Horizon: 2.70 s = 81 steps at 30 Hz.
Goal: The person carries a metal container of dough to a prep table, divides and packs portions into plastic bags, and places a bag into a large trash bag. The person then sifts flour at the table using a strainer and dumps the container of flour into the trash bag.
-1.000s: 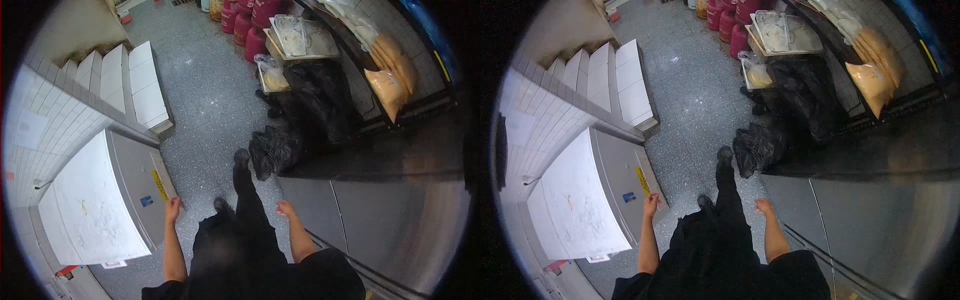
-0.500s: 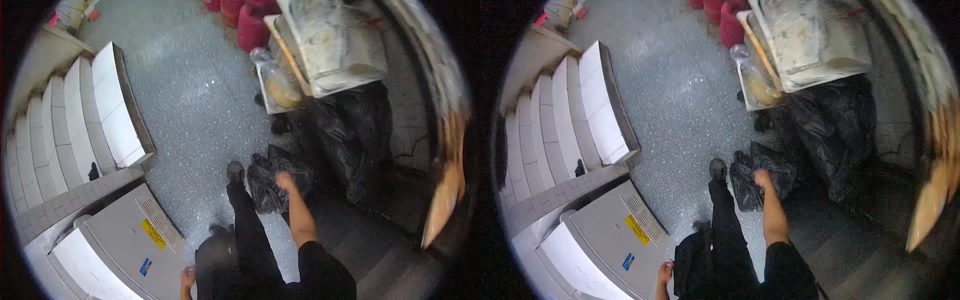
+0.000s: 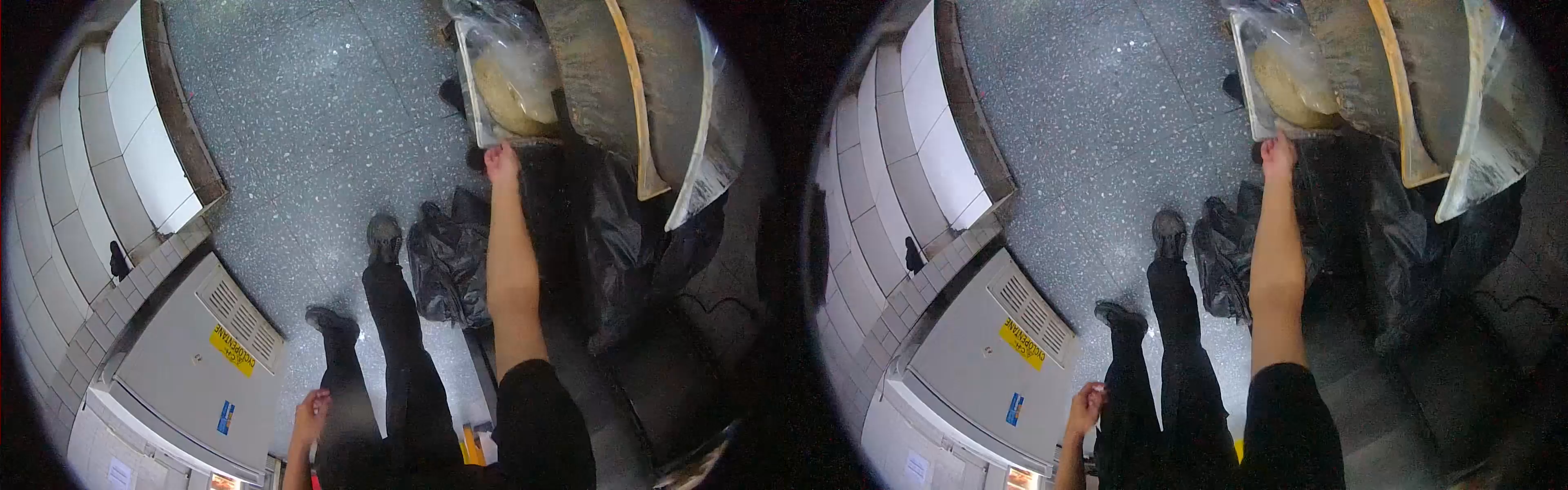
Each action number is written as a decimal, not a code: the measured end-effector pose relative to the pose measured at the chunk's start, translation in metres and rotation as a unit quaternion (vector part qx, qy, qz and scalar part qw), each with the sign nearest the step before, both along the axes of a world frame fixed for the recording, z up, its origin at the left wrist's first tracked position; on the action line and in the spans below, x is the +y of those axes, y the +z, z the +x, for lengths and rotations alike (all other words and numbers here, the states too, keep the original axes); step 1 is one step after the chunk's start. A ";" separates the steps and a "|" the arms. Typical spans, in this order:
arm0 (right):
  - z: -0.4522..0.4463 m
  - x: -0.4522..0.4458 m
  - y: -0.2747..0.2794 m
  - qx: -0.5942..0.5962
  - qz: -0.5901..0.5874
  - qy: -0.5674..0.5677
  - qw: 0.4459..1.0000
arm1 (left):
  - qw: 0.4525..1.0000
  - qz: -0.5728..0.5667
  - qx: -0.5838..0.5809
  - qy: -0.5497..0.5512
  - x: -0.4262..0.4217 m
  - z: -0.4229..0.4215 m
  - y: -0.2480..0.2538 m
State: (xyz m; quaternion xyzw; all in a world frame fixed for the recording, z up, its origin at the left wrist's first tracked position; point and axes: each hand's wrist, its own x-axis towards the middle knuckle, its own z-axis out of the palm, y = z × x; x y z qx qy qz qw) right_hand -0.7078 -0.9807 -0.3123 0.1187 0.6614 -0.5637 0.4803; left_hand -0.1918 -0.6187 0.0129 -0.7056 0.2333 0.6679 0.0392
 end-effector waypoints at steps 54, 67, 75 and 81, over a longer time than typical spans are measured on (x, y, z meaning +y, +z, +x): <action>0.380 0.234 0.691 -0.085 -0.038 0.656 0.749 | 0.687 -0.368 -0.064 0.623 0.157 0.055 0.392; 0.396 0.240 0.782 -0.075 -0.083 0.789 0.604 | 0.496 -0.392 -0.180 0.754 0.207 -0.063 0.456; 0.395 0.237 0.768 -0.099 -0.052 0.818 0.564 | 0.394 -0.359 -0.248 0.809 0.188 -0.098 0.400; 0.420 0.255 0.781 -0.086 -0.035 0.878 0.469 | 0.385 -0.365 -0.291 0.796 0.221 -0.117 0.409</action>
